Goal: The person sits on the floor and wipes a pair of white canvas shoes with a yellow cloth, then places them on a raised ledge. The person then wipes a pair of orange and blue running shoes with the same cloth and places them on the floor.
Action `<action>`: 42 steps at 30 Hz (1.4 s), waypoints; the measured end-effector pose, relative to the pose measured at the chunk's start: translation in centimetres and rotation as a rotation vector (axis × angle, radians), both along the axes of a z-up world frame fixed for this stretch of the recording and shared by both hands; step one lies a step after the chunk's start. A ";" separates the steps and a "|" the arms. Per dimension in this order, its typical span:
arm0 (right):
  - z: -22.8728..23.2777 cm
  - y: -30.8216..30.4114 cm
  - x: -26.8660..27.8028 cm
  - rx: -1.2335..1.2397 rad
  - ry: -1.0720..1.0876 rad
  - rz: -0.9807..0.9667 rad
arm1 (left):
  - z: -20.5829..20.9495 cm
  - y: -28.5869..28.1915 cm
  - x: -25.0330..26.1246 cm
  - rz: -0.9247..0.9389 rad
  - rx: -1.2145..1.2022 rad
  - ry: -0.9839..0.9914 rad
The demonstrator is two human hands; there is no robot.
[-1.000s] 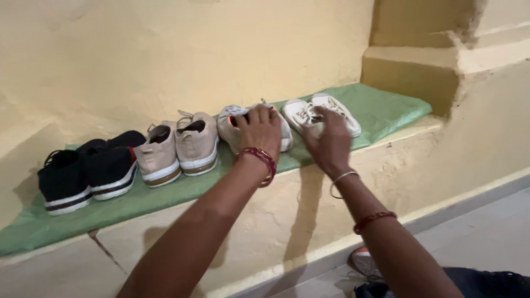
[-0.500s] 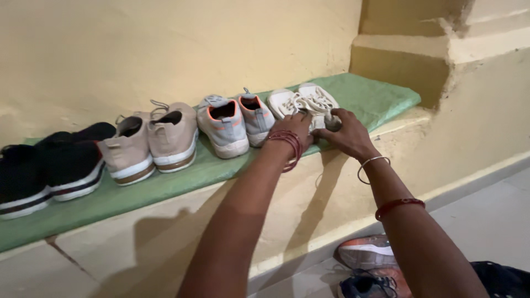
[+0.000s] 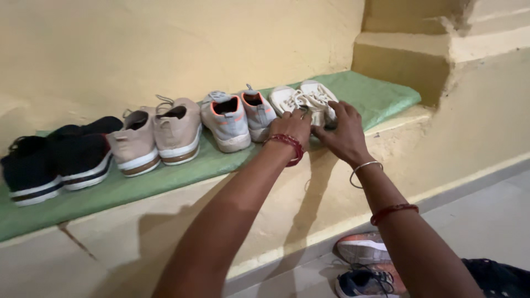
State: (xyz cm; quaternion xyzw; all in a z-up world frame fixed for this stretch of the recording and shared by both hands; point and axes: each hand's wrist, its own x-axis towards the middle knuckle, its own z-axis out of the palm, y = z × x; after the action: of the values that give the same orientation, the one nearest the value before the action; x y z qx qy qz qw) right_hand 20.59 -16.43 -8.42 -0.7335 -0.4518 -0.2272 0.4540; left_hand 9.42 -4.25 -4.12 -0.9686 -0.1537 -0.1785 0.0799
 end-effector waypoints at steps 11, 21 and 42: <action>3.8 3.7 -11.6 -0.058 -0.273 0.334 | 3.5 2.8 -15.9 -0.021 0.341 -0.367; 4.3 5.8 -17.4 -0.143 -0.327 0.265 | 1.5 9.1 -25.4 0.096 0.306 -0.249; 2.7 3.8 -30.1 -0.299 -0.369 0.180 | -4.2 8.0 -36.4 -0.088 0.063 -0.429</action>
State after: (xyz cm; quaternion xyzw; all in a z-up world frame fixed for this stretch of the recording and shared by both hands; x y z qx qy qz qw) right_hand -9.48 -12.60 -5.76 -0.6953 -0.6192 -0.2465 0.2689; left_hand -26.93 3.72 -8.36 -0.9111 -0.1193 -0.3887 0.0680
